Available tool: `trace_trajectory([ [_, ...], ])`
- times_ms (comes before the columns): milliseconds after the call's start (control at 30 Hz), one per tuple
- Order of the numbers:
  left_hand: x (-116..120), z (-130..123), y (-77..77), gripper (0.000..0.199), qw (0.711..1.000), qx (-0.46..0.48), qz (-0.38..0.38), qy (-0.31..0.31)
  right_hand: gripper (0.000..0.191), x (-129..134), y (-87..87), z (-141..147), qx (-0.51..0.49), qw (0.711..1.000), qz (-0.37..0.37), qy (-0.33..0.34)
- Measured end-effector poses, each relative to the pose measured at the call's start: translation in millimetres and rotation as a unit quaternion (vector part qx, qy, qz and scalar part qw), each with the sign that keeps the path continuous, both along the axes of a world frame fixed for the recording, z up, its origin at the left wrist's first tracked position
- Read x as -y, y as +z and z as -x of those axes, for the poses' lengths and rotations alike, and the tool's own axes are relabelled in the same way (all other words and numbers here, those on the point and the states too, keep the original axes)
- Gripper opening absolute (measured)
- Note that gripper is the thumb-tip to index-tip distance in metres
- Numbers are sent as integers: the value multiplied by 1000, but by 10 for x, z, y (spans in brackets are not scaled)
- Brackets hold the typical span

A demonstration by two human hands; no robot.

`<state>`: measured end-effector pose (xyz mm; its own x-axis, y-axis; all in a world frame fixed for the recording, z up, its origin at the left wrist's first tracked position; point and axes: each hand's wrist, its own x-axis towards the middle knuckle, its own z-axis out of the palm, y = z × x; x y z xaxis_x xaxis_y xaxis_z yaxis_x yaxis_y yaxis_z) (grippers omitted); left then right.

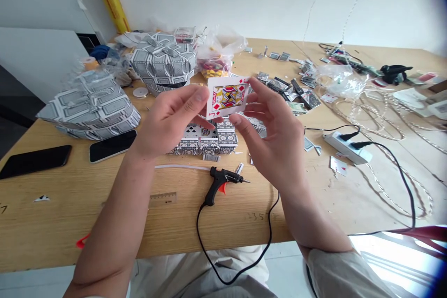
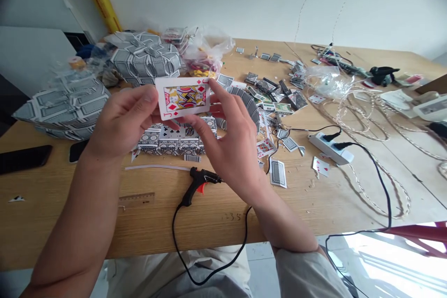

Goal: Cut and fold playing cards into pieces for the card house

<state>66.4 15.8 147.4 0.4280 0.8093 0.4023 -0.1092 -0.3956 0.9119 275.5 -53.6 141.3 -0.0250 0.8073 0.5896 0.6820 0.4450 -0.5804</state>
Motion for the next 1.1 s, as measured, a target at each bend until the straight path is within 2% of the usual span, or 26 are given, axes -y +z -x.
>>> trace_trajectory([
  [100, -41, 55, -40, 37, 998, -14, -43, 45, 55, -44, -33, -14, -125, 991, -30, 44],
  [233, -44, 101, -27, 40, 985, -76, -124, 91, 55, -60, -1, -32, -192, 977, -1, 97],
  [367, 42, 25, 35, 57, 944, -164, -263, 113, 49, -88, 20, -36, -217, 968, 54, 118],
  [433, 82, -41, 39, 65, 925, -214, -296, 108, 44, -106, 14, -25, -233, 962, 70, 127],
  [533, 100, -109, 10, 62, 917, -247, -290, 115, 40, -115, 12, -10, -257, 953, 88, 135],
  [700, 72, -87, 8, 49, 925, -231, -279, 116, 44, -97, 58, -30, -271, 941, 123, 164],
  [933, 80, -43, 56, 46, 948, -191, -236, 93, 61, -95, 130, -75, -280, 927, 147, 201],
  [1100, 77, -18, 50, 45, 968, -160, -182, 71, 55, -98, 147, -57, -292, 930, 129, 181],
])
